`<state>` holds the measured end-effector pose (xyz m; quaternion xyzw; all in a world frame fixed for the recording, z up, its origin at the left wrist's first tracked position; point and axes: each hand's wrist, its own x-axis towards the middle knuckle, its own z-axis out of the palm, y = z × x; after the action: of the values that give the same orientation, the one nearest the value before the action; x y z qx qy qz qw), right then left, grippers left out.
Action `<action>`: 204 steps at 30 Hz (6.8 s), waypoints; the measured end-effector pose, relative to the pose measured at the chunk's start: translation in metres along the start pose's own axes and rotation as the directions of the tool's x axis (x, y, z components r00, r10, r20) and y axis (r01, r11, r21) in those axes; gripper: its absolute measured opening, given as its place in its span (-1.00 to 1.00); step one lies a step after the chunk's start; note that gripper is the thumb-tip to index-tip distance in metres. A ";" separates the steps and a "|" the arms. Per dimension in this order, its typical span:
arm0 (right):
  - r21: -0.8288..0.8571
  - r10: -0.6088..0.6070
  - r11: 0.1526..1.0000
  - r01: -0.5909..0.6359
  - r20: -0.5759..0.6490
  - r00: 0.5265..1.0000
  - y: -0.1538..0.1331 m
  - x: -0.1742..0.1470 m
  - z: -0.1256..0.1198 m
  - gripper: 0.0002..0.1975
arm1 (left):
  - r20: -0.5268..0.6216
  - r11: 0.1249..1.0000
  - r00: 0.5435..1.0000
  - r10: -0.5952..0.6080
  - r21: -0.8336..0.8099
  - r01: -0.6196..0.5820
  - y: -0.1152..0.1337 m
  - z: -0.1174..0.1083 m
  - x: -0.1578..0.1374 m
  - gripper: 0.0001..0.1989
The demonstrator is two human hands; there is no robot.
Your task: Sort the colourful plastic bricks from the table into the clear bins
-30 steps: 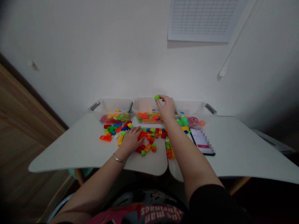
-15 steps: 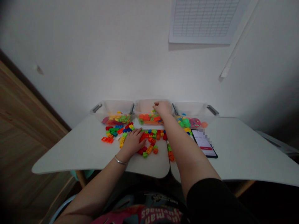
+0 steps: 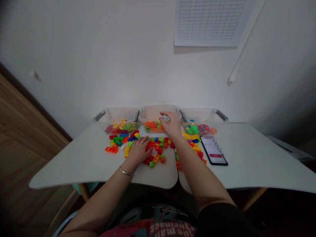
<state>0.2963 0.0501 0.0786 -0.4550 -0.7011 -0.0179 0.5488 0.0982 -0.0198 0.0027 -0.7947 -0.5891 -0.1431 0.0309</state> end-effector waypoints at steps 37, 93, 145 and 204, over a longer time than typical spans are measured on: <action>-0.469 0.112 0.875 0.118 0.434 0.894 0.003 -0.114 -0.019 -0.89 | 0.008 1.000 1.000 -0.012 0.001 0.012 0.004 -0.004 -0.001 -0.52; -0.171 0.163 0.973 -0.153 0.046 0.986 0.038 -0.058 -0.059 -0.66 | -0.008 1.000 1.000 0.001 -0.007 -0.001 0.000 0.001 -0.001 -0.52; -0.640 0.465 0.758 -0.127 0.393 0.793 0.019 -0.103 -0.038 -0.81 | -0.006 1.000 1.000 0.009 -0.007 -0.009 0.003 -0.004 -0.002 -0.52; -0.426 0.168 0.902 0.064 0.485 0.858 0.023 -0.108 -0.047 -0.71 | -0.023 1.000 1.000 0.013 -0.027 -0.013 0.002 -0.003 -0.002 -0.52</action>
<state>0.3451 -0.0272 0.0014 -0.5716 -0.7867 -0.0348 0.2304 0.0993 -0.0225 0.0050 -0.7972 -0.5815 -0.1598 0.0276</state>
